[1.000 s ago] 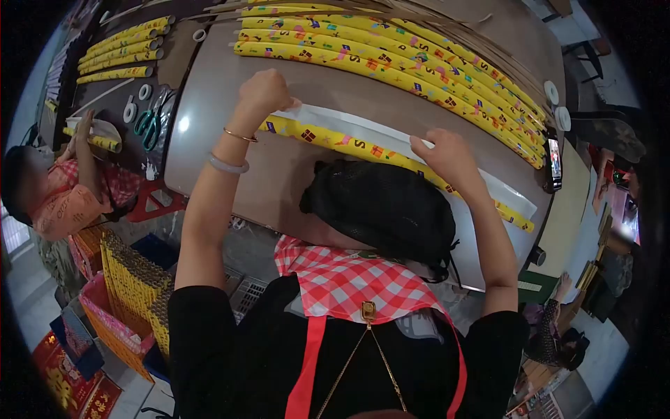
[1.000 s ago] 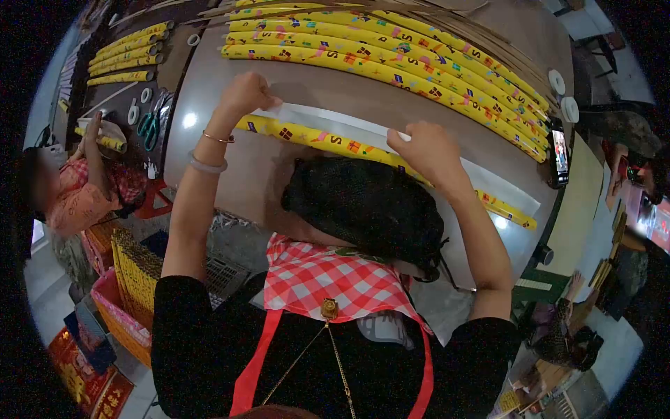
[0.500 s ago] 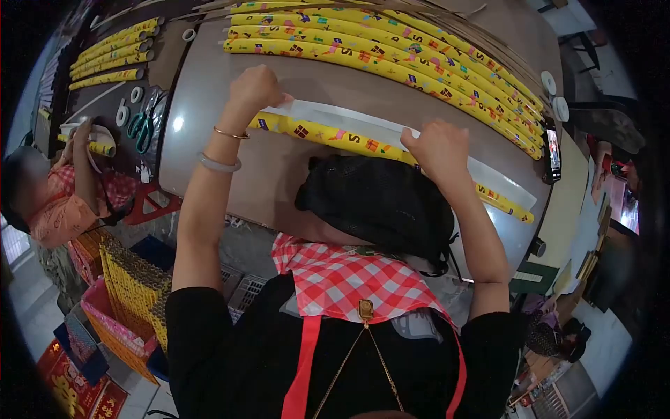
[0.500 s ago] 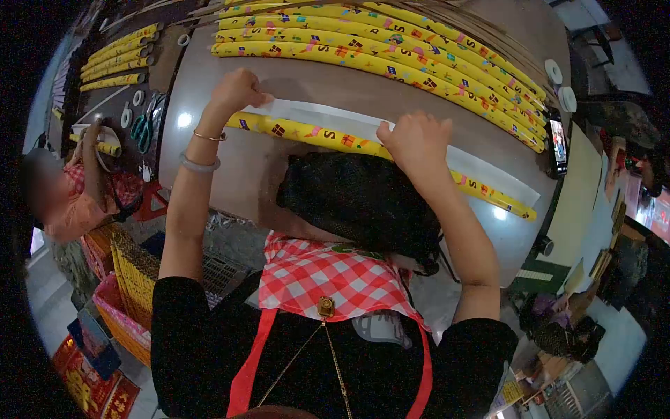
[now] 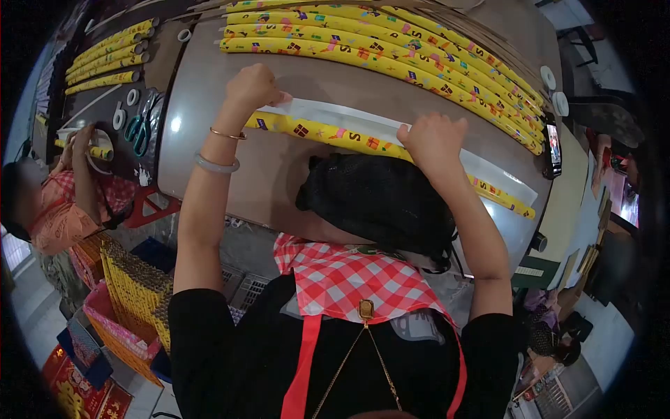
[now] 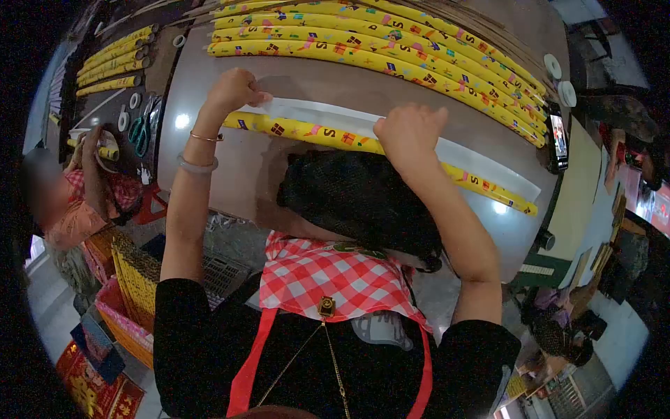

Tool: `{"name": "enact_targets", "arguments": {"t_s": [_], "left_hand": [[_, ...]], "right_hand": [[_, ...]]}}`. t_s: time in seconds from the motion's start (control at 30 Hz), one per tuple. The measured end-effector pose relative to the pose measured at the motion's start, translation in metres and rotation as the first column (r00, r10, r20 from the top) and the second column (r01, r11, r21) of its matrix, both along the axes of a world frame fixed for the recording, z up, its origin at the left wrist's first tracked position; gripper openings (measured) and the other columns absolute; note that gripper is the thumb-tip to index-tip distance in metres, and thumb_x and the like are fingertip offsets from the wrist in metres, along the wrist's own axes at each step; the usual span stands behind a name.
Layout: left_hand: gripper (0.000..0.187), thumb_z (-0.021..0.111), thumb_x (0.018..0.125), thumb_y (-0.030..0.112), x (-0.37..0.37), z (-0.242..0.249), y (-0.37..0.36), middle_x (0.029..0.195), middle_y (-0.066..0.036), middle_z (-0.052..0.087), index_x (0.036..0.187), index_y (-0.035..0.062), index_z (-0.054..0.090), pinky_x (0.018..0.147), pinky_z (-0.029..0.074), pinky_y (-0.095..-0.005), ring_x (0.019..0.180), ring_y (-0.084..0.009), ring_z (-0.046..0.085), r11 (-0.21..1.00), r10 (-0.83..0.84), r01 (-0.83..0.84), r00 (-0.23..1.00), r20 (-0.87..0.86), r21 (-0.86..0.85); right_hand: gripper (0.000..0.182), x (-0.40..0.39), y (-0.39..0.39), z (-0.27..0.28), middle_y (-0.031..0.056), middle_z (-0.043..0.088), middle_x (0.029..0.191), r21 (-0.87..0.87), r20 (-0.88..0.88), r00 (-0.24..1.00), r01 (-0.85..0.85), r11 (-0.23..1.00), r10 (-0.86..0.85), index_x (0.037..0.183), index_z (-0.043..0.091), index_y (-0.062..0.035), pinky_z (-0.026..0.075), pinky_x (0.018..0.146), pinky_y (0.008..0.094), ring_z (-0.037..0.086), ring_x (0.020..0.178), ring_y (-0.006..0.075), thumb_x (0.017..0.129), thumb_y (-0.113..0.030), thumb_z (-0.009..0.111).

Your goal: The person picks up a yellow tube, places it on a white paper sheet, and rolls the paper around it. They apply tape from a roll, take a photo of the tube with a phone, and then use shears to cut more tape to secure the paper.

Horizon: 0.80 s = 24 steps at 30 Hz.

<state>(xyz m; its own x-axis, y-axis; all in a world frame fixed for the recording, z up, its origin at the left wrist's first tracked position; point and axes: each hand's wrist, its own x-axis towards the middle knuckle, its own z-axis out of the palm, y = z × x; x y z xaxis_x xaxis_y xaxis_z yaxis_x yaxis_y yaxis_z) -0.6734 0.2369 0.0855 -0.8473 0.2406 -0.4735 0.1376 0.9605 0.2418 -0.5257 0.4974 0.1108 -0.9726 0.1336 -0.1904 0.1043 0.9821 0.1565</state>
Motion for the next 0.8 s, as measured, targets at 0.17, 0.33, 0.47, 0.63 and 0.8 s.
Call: {"name": "enact_targets", "arguments": {"t_s": [0.17,0.33,0.47,0.63,0.8], "left_hand": [[0.031,0.076,0.057,0.036,-0.001,-0.003,-0.003,0.072,-0.008,0.065,0.069,0.0094,0.068,0.064,0.049,-0.0352,0.073,-0.0258,0.063,0.999,-0.011,0.011,1.0,-0.005,0.039],[0.028,0.075,0.058,0.035,0.002,0.005,0.001,0.068,-0.008,0.064,0.065,0.0086,0.067,0.062,0.049,-0.0352,0.071,-0.0253,0.063,0.999,-0.029,0.029,1.0,-0.01,0.037],[0.03,0.076,0.062,0.032,0.003,0.002,-0.001,0.057,-0.008,0.061,0.063,0.0042,0.065,0.052,0.045,-0.0333,0.055,-0.021,0.06,0.995,-0.051,0.056,0.996,-0.067,0.083],[0.028,0.075,0.059,0.034,0.002,0.0,-0.003,0.065,-0.009,0.063,0.066,0.0082,0.066,0.061,0.048,-0.036,0.069,-0.0263,0.062,0.996,-0.052,0.054,0.998,-0.042,0.065],[0.029,0.076,0.058,0.035,0.007,0.006,0.001,0.069,-0.01,0.063,0.069,0.0087,0.067,0.061,0.048,-0.0363,0.07,-0.0264,0.062,0.999,-0.047,0.048,0.994,-0.095,0.011]], "right_hand": [[0.023,-0.002,-0.002,-0.003,0.0078,0.062,0.071,0.052,0.002,1.0,-0.017,0.998,0.017,0.067,0.067,-0.0097,0.032,0.068,0.0397,0.057,0.066,0.0213,0.073,-0.025,0.051],[0.021,-0.005,-0.004,-0.003,0.0068,0.061,0.069,0.068,0.019,1.0,0.0,0.998,-0.001,0.067,0.067,-0.011,0.031,0.069,0.0395,0.057,0.065,0.0205,0.072,-0.024,0.051],[0.029,-0.007,-0.004,-0.01,0.0096,0.061,0.068,0.055,0.054,0.999,0.008,0.998,-0.011,0.066,0.066,-0.0073,0.033,0.068,0.0411,0.059,0.067,0.023,0.073,-0.031,0.051],[0.027,-0.007,-0.007,-0.014,0.0082,0.061,0.07,0.113,0.0,1.0,-0.016,0.993,0.016,0.067,0.067,-0.0086,0.033,0.068,0.0406,0.058,0.067,0.0212,0.073,-0.03,0.051],[0.026,-0.006,-0.011,-0.012,0.0078,0.061,0.073,0.129,0.024,1.0,-0.008,0.992,0.005,0.069,0.068,-0.0099,0.031,0.07,0.0392,0.058,0.07,0.0203,0.074,-0.03,0.051]]}}
